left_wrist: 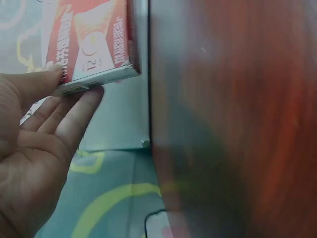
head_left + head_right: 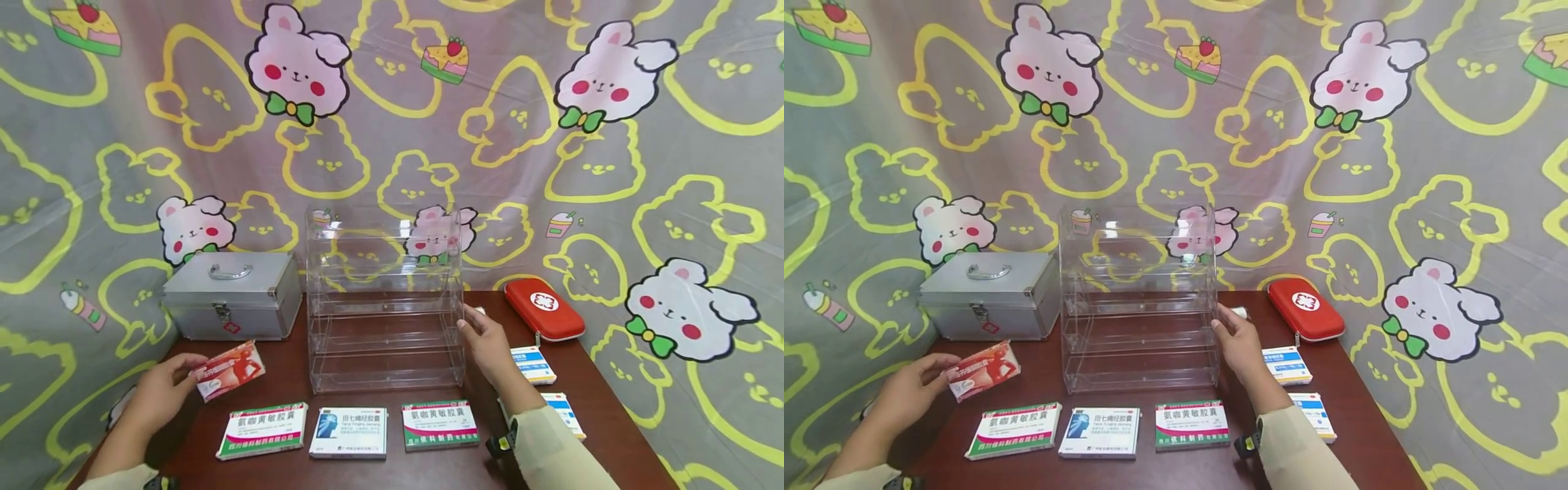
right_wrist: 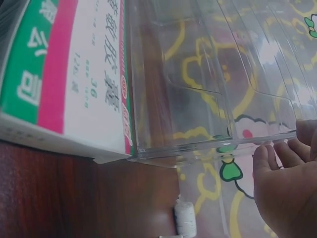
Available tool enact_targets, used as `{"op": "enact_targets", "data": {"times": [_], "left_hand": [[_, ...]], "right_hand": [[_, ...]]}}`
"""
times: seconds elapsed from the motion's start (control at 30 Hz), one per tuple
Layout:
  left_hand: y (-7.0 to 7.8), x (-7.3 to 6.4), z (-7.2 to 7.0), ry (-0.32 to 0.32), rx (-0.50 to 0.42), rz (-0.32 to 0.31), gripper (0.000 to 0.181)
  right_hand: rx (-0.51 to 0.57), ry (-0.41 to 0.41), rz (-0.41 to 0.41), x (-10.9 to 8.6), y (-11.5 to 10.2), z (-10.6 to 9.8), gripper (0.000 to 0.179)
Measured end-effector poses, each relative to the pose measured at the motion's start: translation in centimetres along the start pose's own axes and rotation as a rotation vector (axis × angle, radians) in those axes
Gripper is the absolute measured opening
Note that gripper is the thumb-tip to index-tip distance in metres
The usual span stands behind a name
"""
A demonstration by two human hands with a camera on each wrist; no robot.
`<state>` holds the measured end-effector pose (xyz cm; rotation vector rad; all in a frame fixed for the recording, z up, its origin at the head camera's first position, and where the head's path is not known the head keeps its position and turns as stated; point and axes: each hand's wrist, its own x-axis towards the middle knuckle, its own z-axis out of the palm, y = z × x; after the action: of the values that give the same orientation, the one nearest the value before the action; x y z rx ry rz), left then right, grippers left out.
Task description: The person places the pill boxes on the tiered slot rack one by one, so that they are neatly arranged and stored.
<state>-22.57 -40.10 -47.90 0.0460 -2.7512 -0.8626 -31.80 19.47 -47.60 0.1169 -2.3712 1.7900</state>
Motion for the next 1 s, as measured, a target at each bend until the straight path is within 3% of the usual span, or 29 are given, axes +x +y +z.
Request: {"op": "enact_targets", "data": {"times": [0.2, 0.4, 0.5, 0.73, 0.8, 1.0], "left_hand": [[3.1, 0.4, -0.4, 0.095, -0.141, -0.076, 0.04], [8.7, 2.2, -1.7, 0.157, -0.274, -0.132, 0.053], [12.0, 3.7, -2.2, 0.22, -0.364, -0.081, 0.052], [19.2, 7.6, -2.0, 0.341, -0.666, 0.138, 0.038], [20.8, 8.8, -1.9, 0.34, -0.71, 0.178, 0.036], [25.0, 12.1, -1.9, 0.252, -0.662, 0.218, 0.033]], "right_hand": [[0.024, 0.033, -0.016, -0.2, 0.0, 0.1, 0.047], [0.064, 0.041, -0.031, 0.0, 0.1, 0.4, 0.046], [0.065, 0.046, -0.031, -0.1, 0.1, 0.4, 0.045], [0.05, 0.055, -0.056, -0.1, 0.2, 0.5, 0.045], [0.049, 0.059, -0.056, -0.1, 0.2, 0.5, 0.045], [0.037, 0.06, -0.045, -0.1, 0.3, 0.0, 0.045]]}}
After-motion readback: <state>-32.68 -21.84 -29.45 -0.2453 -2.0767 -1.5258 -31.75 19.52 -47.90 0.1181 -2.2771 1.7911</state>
